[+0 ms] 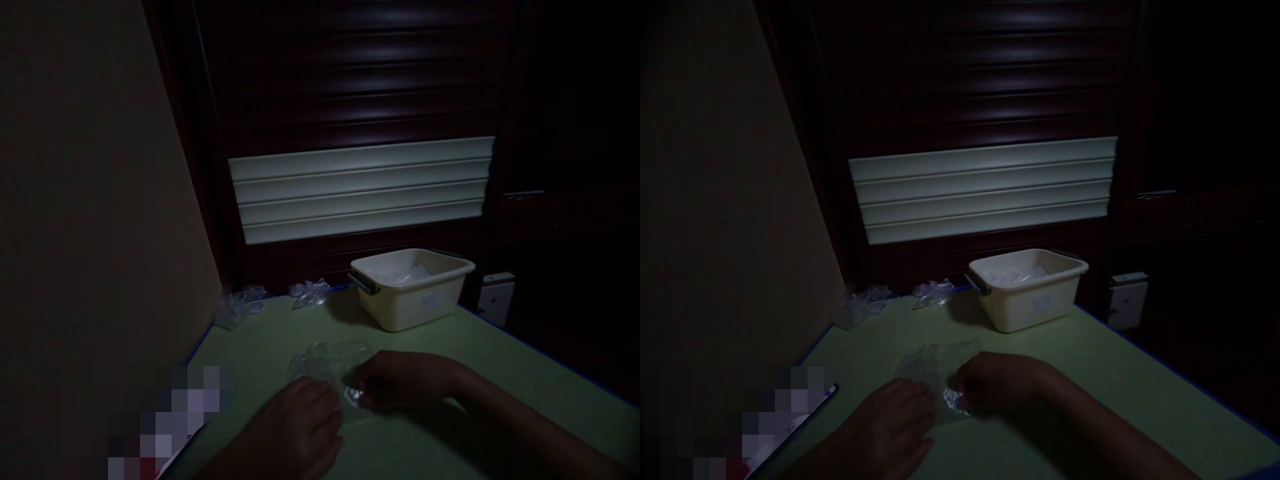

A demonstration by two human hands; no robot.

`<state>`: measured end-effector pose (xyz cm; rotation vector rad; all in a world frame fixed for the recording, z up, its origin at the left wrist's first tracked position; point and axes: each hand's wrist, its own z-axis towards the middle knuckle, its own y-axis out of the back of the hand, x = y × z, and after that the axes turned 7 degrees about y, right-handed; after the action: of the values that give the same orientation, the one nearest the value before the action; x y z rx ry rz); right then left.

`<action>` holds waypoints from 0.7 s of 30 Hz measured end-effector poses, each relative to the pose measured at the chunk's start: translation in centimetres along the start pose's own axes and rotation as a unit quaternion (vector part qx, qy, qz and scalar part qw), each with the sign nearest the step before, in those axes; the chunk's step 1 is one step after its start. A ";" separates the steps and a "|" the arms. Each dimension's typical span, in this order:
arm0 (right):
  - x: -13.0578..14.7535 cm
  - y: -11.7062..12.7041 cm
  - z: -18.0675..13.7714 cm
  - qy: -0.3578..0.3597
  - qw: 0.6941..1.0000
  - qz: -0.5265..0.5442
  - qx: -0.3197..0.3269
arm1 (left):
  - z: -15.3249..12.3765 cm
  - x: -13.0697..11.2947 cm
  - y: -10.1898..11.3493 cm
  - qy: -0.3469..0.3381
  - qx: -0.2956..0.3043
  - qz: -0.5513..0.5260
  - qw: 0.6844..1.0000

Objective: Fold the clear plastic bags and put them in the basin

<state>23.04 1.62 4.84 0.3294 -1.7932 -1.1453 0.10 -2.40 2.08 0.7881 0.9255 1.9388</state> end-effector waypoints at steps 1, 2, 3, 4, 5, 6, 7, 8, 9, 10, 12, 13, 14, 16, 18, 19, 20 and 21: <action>0.0 0.0 0.0 -0.002 1.000 -0.003 -0.001 | -0.1 0.1 -0.2 0.007 0.018 -0.009 1.000; 0.0 0.0 0.0 -0.007 1.000 -0.006 -0.002 | -0.3 0.2 -0.5 0.016 0.028 -0.014 0.999; 0.0 0.0 0.0 -0.013 1.000 -0.008 -0.003 | -0.5 0.4 -0.7 0.022 0.034 -0.016 0.999; 0.0 0.0 -0.1 -0.019 1.000 -0.010 -0.004 | -0.7 0.5 -0.9 0.027 0.035 -0.017 0.999; 0.1 0.0 -0.1 -0.027 1.000 -0.014 -0.005 | -1.0 0.6 -1.1 0.031 0.033 -0.016 0.999; 0.1 0.1 -0.2 -0.034 0.999 -0.020 -0.007 | -1.2 0.7 -1.2 0.034 0.028 -0.014 0.999; 0.2 0.2 -0.2 -0.039 0.999 -0.026 -0.008 | -1.3 0.8 -1.3 0.037 0.020 -0.013 0.999; 0.3 0.3 -0.3 -0.047 0.998 -0.035 -0.006 | -1.4 0.8 -1.4 0.038 0.015 -0.014 0.999; 0.4 0.4 -0.4 -0.057 0.997 -0.047 -0.005 | -1.5 0.8 -1.4 0.040 0.010 -0.016 0.999; 0.4 0.5 -0.5 -0.070 0.996 -0.056 -0.001 | -1.5 0.7 -1.4 0.040 0.005 -0.018 0.999; 0.6 0.7 -0.7 -0.096 0.993 -0.068 0.004 | -1.4 0.7 -1.3 0.038 0.004 -0.022 0.999; 0.6 0.8 -0.8 -0.108 0.991 -0.075 0.004 | -1.3 0.6 -1.2 0.039 0.009 -0.024 0.999; 0.6 0.9 -1.0 -0.119 0.989 -0.084 0.004 | -1.2 0.6 -1.0 0.042 0.019 -0.025 0.999; 0.6 1.0 -1.3 -0.135 0.985 -0.111 -0.001 | -1.0 0.6 -0.8 0.048 0.044 -0.029 0.997; 0.5 1.1 -1.7 -0.145 0.980 -0.140 -0.007 | -0.9 0.5 -0.6 0.051 0.062 -0.031 0.996; 0.4 1.2 -1.9 -0.150 0.977 -0.149 -0.007 | -0.9 0.5 -0.5 0.052 0.065 -0.030 0.996; 0.3 1.2 -2.1 -0.157 0.975 -0.157 -0.007 | -0.9 0.5 -0.4 0.053 0.066 -0.028 0.996; 0.2 1.3 -2.3 -0.163 0.973 -0.165 -0.007 | -0.9 0.5 -0.4 0.053 0.066 -0.026 0.996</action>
<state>25.13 0.85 6.27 0.4644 -2.0648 -1.5146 -0.70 -2.06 1.33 0.7333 1.1364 1.9037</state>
